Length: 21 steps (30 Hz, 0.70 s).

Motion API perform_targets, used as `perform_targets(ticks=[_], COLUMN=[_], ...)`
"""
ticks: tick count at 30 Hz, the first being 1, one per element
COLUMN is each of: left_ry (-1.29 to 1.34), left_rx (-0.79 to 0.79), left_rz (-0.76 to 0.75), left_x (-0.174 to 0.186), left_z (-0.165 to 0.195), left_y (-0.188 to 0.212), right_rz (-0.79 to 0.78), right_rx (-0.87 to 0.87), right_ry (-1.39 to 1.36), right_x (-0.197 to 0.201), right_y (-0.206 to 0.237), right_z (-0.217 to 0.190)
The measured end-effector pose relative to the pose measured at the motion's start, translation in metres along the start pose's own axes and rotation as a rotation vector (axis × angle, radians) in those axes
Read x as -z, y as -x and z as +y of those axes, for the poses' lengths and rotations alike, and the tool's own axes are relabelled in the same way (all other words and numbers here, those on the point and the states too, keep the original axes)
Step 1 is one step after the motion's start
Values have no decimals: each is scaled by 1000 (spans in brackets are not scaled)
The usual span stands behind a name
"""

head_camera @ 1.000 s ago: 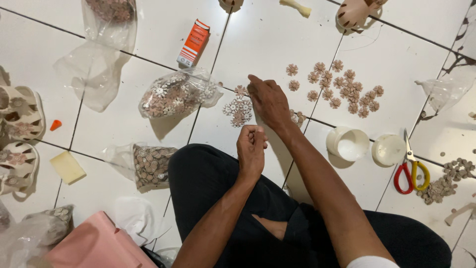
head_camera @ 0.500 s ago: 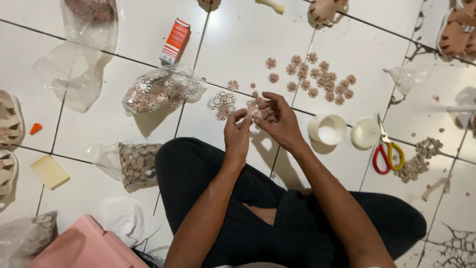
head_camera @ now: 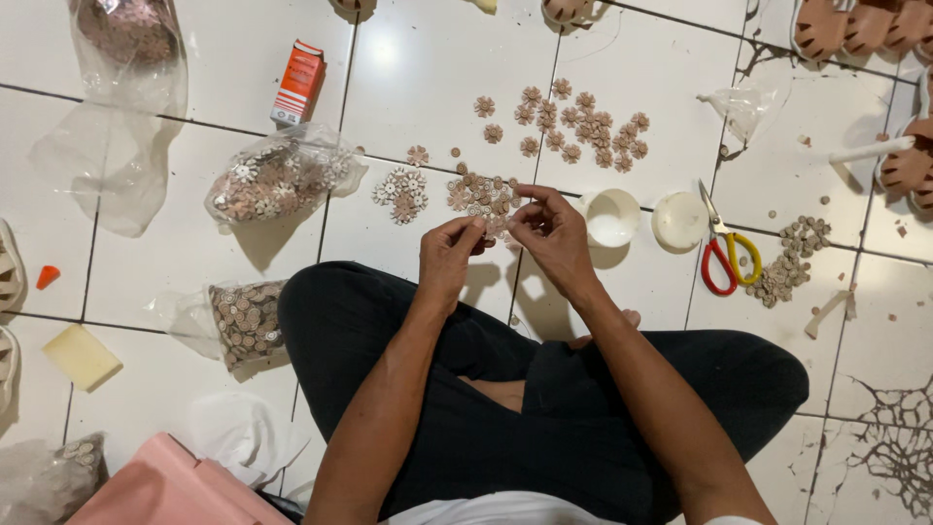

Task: The person sits on the floor and assembles small flower-shaped decorative pieces by hand. They repeatedly pick up a base piece, apply adhesive from a small white container, attach a smaller circular piece to the center, and place the finished unit on the floor.

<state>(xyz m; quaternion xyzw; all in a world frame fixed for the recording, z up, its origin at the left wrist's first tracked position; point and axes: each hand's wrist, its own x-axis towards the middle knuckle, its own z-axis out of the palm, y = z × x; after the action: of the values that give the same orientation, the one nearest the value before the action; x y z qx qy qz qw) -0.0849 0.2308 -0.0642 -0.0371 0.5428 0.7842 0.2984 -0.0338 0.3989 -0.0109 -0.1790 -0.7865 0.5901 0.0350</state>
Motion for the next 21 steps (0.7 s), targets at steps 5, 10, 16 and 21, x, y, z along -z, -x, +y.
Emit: perform_targets(ticks=[5, 10, 16, 21], left_ry=[-53, -112, -89, -109], left_rx=[-45, -23, 5, 29], left_rz=[-67, -21, -58, -47], left_x=[0, 0, -5, -4], left_z=[-5, -4, -1, 3], left_y=[-1, -2, 0, 1], right_rz=[-9, 78, 41, 137], right_rx=[-12, 51, 16, 108], right_ry=[-75, 40, -2, 108], right_x=[-1, 4, -3, -7], right_y=[2, 2, 6, 10], right_z=[6, 12, 8, -1])
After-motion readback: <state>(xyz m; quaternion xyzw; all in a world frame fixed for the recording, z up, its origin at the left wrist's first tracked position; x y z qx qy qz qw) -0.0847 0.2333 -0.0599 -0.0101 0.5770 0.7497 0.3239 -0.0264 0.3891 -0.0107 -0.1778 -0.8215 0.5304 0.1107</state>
